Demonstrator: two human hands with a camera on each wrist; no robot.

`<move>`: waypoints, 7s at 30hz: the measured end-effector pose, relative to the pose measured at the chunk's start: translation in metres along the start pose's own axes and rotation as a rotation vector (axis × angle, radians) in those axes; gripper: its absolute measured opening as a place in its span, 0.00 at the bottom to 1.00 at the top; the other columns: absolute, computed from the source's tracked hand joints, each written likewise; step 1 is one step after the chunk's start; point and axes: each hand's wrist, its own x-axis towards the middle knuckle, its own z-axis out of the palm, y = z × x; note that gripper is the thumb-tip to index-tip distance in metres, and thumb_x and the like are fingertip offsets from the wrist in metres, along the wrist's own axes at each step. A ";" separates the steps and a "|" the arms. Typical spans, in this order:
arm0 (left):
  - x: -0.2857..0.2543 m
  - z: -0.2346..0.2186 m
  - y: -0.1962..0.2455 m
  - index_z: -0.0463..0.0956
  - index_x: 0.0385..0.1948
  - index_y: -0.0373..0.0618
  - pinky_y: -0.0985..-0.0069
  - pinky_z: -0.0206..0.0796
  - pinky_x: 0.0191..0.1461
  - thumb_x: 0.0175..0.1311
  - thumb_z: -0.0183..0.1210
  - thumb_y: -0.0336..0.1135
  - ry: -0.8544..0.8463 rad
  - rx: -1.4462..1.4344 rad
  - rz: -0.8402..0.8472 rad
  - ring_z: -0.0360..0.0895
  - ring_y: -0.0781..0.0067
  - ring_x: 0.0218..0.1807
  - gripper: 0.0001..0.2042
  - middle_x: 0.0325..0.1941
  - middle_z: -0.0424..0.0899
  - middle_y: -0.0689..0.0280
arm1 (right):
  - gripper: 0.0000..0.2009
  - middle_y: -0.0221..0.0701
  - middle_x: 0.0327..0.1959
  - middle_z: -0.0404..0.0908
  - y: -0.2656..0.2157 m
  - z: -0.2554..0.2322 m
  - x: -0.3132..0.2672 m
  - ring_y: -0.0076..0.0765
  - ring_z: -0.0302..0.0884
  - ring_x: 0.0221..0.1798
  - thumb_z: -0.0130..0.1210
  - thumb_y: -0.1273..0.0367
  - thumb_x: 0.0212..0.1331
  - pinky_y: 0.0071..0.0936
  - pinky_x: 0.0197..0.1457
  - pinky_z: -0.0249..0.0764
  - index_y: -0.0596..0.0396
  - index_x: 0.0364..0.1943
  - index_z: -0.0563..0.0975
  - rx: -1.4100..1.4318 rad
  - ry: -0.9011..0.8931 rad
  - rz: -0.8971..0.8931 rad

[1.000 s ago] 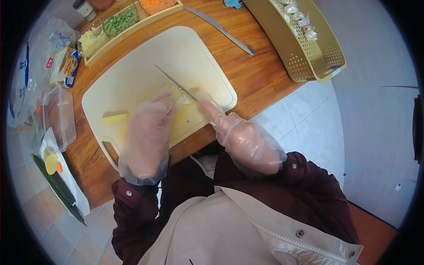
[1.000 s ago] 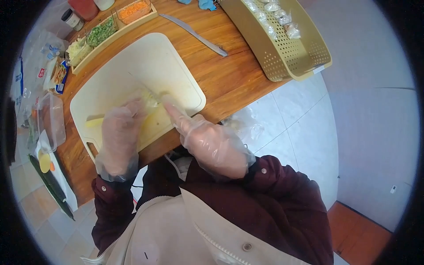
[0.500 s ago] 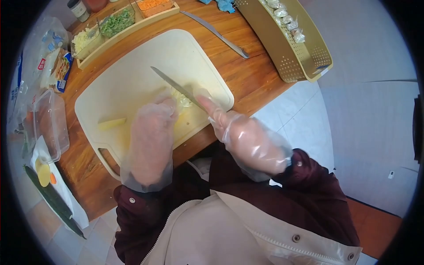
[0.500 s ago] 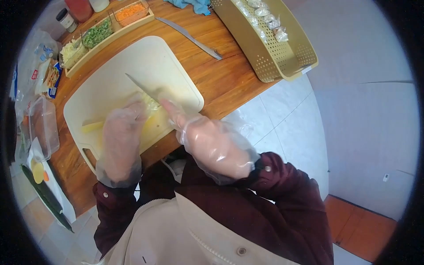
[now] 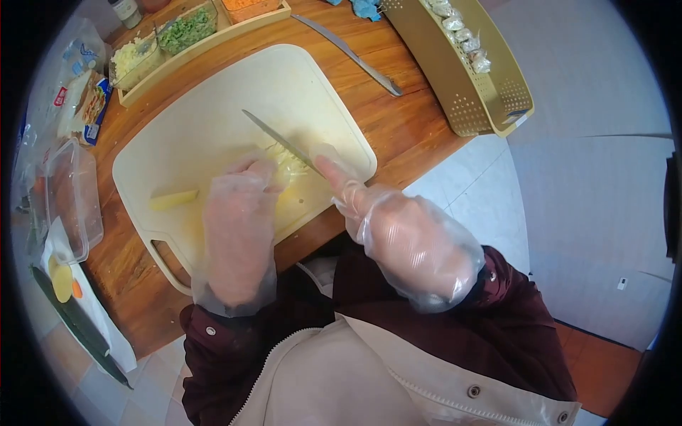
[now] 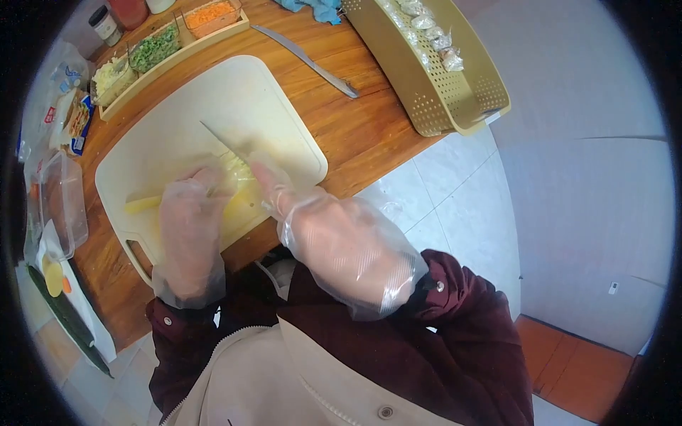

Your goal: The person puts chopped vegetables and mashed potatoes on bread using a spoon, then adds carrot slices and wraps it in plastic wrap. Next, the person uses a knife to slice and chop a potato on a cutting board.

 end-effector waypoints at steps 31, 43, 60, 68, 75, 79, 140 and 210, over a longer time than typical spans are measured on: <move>0.008 -0.008 0.017 0.79 0.46 0.34 0.57 0.76 0.48 0.63 0.58 0.23 -0.073 0.005 0.005 0.81 0.38 0.47 0.11 0.48 0.83 0.42 | 0.34 0.42 0.40 0.84 0.007 -0.011 -0.006 0.44 0.86 0.38 0.52 0.72 0.73 0.38 0.37 0.83 0.51 0.82 0.58 -0.004 -0.100 -0.010; 0.009 -0.008 0.016 0.77 0.42 0.35 0.56 0.70 0.39 0.65 0.54 0.22 -0.031 -0.063 0.050 0.79 0.40 0.39 0.06 0.39 0.80 0.45 | 0.30 0.33 0.48 0.84 0.033 0.021 0.019 0.34 0.85 0.45 0.50 0.60 0.81 0.30 0.48 0.79 0.52 0.82 0.59 -0.133 0.126 -0.203; 0.002 -0.016 0.013 0.78 0.41 0.37 0.63 0.70 0.40 0.67 0.55 0.23 -0.083 -0.147 -0.059 0.78 0.43 0.39 0.05 0.38 0.78 0.48 | 0.34 0.40 0.31 0.82 0.044 0.029 0.017 0.40 0.84 0.28 0.53 0.70 0.73 0.35 0.29 0.80 0.51 0.82 0.57 -0.125 0.046 -0.163; 0.004 -0.016 0.015 0.77 0.39 0.37 0.61 0.71 0.41 0.67 0.55 0.24 -0.075 -0.175 -0.083 0.79 0.42 0.41 0.04 0.39 0.79 0.47 | 0.34 0.44 0.30 0.83 0.004 0.002 0.007 0.47 0.86 0.29 0.52 0.72 0.72 0.40 0.27 0.80 0.61 0.81 0.56 -0.097 -0.092 -0.082; 0.001 -0.016 0.011 0.76 0.37 0.38 0.59 0.68 0.39 0.68 0.53 0.23 -0.061 -0.119 -0.048 0.77 0.42 0.38 0.04 0.37 0.76 0.48 | 0.32 0.29 0.30 0.75 0.044 0.035 0.027 0.31 0.72 0.30 0.49 0.66 0.77 0.29 0.34 0.73 0.52 0.83 0.58 -0.057 0.105 -0.199; -0.001 -0.021 0.012 0.84 0.53 0.36 0.70 0.77 0.57 0.67 0.61 0.19 -0.213 -0.052 -0.170 0.86 0.54 0.53 0.14 0.55 0.87 0.50 | 0.32 0.25 0.34 0.74 0.022 0.000 0.012 0.26 0.70 0.34 0.49 0.62 0.79 0.25 0.37 0.68 0.53 0.83 0.58 0.354 -0.083 -0.011; 0.001 -0.014 0.009 0.78 0.38 0.40 0.63 0.71 0.39 0.62 0.61 0.24 -0.038 -0.087 -0.104 0.79 0.45 0.38 0.05 0.37 0.80 0.52 | 0.33 0.39 0.36 0.81 0.044 0.031 0.027 0.44 0.81 0.36 0.52 0.69 0.72 0.36 0.37 0.80 0.54 0.81 0.60 -0.008 0.141 -0.375; -0.015 0.006 0.020 0.79 0.34 0.39 0.58 0.75 0.48 0.53 0.70 0.25 0.020 0.225 -0.065 0.82 0.43 0.47 0.09 0.46 0.87 0.49 | 0.35 0.38 0.35 0.77 0.017 0.012 0.005 0.41 0.80 0.37 0.51 0.73 0.74 0.37 0.48 0.81 0.43 0.84 0.57 -0.277 -0.272 0.116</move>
